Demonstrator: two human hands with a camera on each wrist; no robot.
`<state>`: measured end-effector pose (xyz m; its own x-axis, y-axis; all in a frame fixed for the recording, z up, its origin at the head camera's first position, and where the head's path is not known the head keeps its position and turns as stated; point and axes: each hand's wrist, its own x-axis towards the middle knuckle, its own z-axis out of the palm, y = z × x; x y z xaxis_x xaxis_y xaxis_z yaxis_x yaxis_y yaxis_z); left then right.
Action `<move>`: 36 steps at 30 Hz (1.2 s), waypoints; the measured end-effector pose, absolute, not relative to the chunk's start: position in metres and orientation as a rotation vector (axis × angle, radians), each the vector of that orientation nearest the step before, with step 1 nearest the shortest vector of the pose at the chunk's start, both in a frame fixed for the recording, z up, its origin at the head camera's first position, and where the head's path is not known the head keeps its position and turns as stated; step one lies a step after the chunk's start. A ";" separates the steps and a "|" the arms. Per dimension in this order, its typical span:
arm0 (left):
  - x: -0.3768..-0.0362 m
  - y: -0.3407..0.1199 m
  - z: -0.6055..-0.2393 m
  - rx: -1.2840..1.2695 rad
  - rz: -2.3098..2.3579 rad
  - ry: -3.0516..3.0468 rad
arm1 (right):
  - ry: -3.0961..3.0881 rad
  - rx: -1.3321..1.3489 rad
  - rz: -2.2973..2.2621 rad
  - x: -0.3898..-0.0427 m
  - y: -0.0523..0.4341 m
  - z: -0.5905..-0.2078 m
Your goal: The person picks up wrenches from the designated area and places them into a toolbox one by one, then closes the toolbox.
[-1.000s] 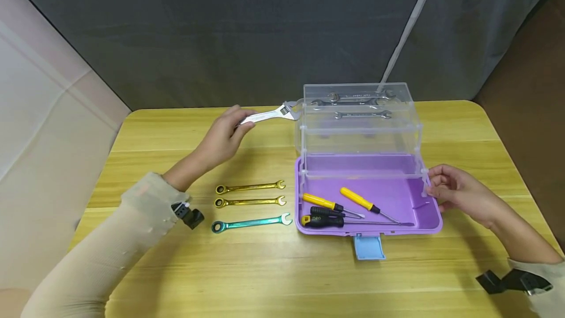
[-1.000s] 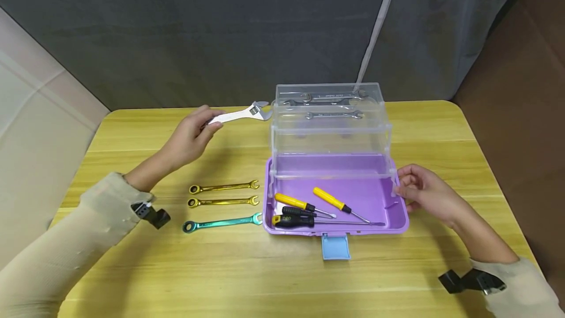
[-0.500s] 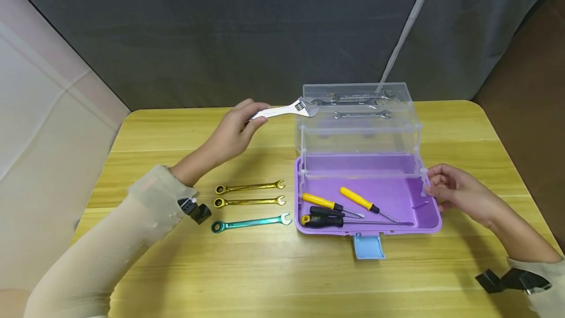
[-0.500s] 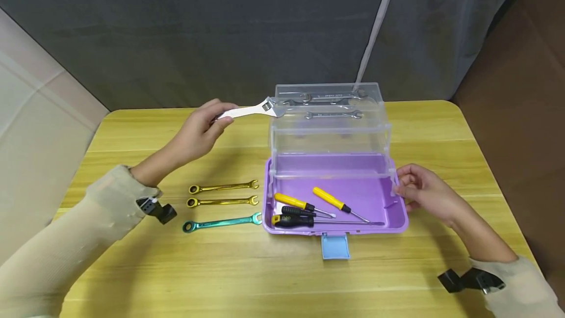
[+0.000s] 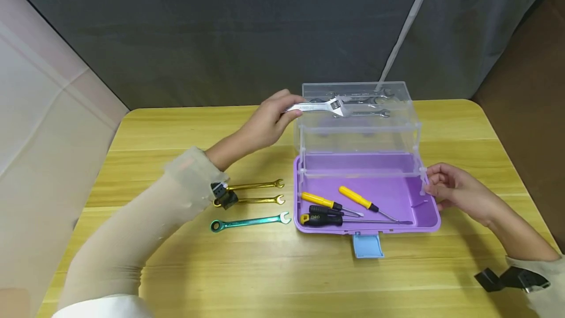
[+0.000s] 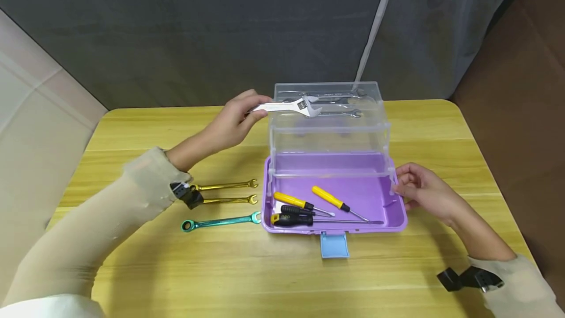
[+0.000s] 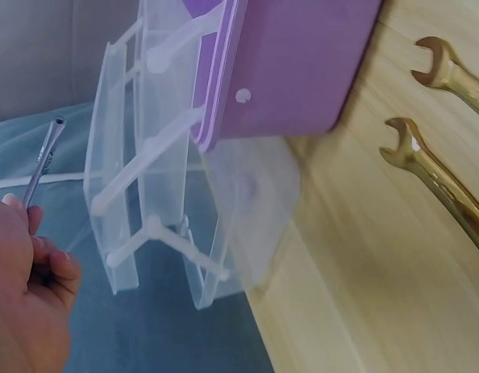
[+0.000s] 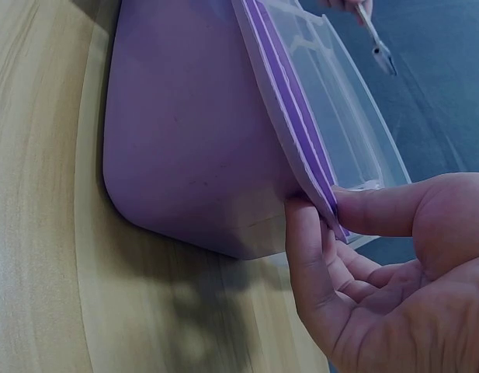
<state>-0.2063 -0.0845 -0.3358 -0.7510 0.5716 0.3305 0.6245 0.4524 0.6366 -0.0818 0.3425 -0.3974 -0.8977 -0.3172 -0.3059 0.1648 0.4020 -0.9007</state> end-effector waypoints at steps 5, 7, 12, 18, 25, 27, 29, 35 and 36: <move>-0.212 -0.067 -0.340 -1.138 -1.164 -2.627 | 2.229 -0.129 -1.507 -0.082 0.343 -0.399; -0.214 -0.060 -0.341 -1.155 -1.154 -2.639 | 2.225 -0.137 -1.511 -0.081 0.344 -0.399; -0.218 -0.047 -0.342 -1.186 -1.112 -2.658 | 2.219 -0.142 -1.521 -0.081 0.344 -0.399; -0.220 -0.038 -0.342 -1.208 -0.977 -2.716 | 2.235 -0.128 -1.501 -0.082 0.345 -0.398; -0.220 -0.028 -0.338 -1.258 -0.804 -2.789 | 2.224 -0.128 -1.509 -0.082 0.344 -0.398; -0.221 -0.025 -0.337 -1.265 -0.781 -2.812 | 2.219 -0.130 -1.511 -0.081 0.344 -0.398; -0.221 -0.024 -0.336 -1.267 -0.774 -2.841 | 2.218 -0.131 -1.511 -0.081 0.344 -0.398; -0.224 -0.022 -0.335 -1.291 -0.786 -2.888 | 2.231 -0.131 -1.505 -0.081 0.344 -0.398; -0.224 -0.022 -0.335 -1.298 -0.793 -2.893 | 2.228 -0.133 -1.507 -0.081 0.344 -0.398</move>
<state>-0.2238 -0.0216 -0.3346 -0.6780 0.7307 0.0800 0.6693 0.5687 0.4780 -0.0808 0.3437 -0.3980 -0.8965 -0.3204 -0.3059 0.1648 0.3997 -0.9017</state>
